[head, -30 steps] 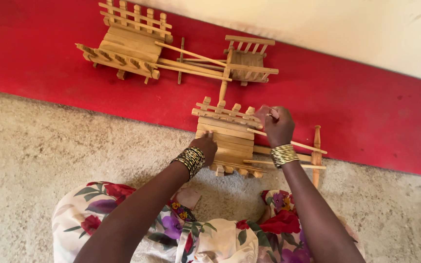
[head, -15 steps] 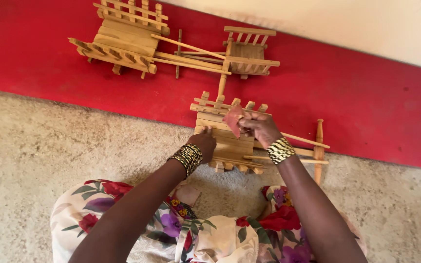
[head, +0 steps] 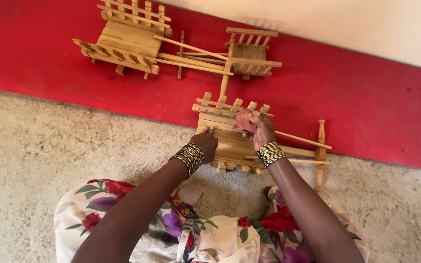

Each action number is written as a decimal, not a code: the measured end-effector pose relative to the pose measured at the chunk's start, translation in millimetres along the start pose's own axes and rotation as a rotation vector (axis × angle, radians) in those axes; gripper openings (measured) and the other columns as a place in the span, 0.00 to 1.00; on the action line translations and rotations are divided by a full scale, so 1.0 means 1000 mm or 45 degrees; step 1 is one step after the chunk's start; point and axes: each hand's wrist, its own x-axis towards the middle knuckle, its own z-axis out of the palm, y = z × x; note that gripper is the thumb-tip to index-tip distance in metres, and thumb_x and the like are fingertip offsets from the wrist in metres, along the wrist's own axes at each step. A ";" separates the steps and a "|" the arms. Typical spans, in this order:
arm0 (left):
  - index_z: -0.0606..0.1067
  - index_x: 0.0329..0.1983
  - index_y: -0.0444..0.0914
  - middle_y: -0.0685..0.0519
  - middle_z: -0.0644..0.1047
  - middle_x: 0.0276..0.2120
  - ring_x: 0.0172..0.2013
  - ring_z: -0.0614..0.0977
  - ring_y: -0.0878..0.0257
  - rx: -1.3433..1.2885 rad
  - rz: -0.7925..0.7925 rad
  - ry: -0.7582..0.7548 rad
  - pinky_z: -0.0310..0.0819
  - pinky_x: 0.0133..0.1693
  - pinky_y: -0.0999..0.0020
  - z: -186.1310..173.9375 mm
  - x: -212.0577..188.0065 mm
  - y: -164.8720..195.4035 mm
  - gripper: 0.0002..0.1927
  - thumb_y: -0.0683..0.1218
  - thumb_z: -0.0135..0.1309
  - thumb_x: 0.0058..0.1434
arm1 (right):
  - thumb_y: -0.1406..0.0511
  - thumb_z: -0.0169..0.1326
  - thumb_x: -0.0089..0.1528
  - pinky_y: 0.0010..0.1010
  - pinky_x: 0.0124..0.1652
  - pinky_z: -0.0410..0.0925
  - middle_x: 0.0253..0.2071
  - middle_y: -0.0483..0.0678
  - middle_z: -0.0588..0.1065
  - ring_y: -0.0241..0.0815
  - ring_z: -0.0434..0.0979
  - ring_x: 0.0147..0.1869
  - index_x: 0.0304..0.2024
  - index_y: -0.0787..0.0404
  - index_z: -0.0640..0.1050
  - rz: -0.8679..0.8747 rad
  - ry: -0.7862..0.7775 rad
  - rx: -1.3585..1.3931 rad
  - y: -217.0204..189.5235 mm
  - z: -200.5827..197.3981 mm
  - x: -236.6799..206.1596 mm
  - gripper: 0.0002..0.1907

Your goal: The person sits on the floor and assembles a small wooden model, fitting slats and pegs into the frame of the toy structure by hand, pressing pieces into place and repositioning the model as they work.

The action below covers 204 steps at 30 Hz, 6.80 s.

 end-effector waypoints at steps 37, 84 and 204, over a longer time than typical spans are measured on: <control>0.55 0.76 0.50 0.43 0.39 0.78 0.77 0.43 0.50 -0.023 0.050 -0.077 0.62 0.67 0.56 -0.020 0.001 0.008 0.40 0.45 0.56 0.62 | 0.76 0.60 0.54 0.39 0.28 0.75 0.45 0.56 0.72 0.51 0.78 0.35 0.41 0.64 0.75 -1.126 0.367 -1.870 -0.005 -0.039 0.003 0.13; 0.54 0.77 0.57 0.48 0.33 0.79 0.77 0.40 0.55 0.021 0.030 -0.202 0.62 0.67 0.56 -0.028 -0.001 0.008 0.44 0.45 0.58 0.60 | 0.73 0.51 0.62 0.36 0.39 0.76 0.38 0.56 0.69 0.49 0.77 0.42 0.35 0.69 0.74 -1.710 0.231 -2.212 0.010 0.015 0.004 0.03; 0.63 0.74 0.53 0.47 0.55 0.75 0.75 0.55 0.53 0.060 0.050 -0.240 0.67 0.66 0.56 -0.024 0.004 0.006 0.33 0.47 0.53 0.65 | 0.68 0.48 0.66 0.34 0.54 0.75 0.48 0.53 0.74 0.45 0.75 0.53 0.45 0.69 0.72 -2.147 -0.172 -2.149 0.001 0.113 0.004 0.09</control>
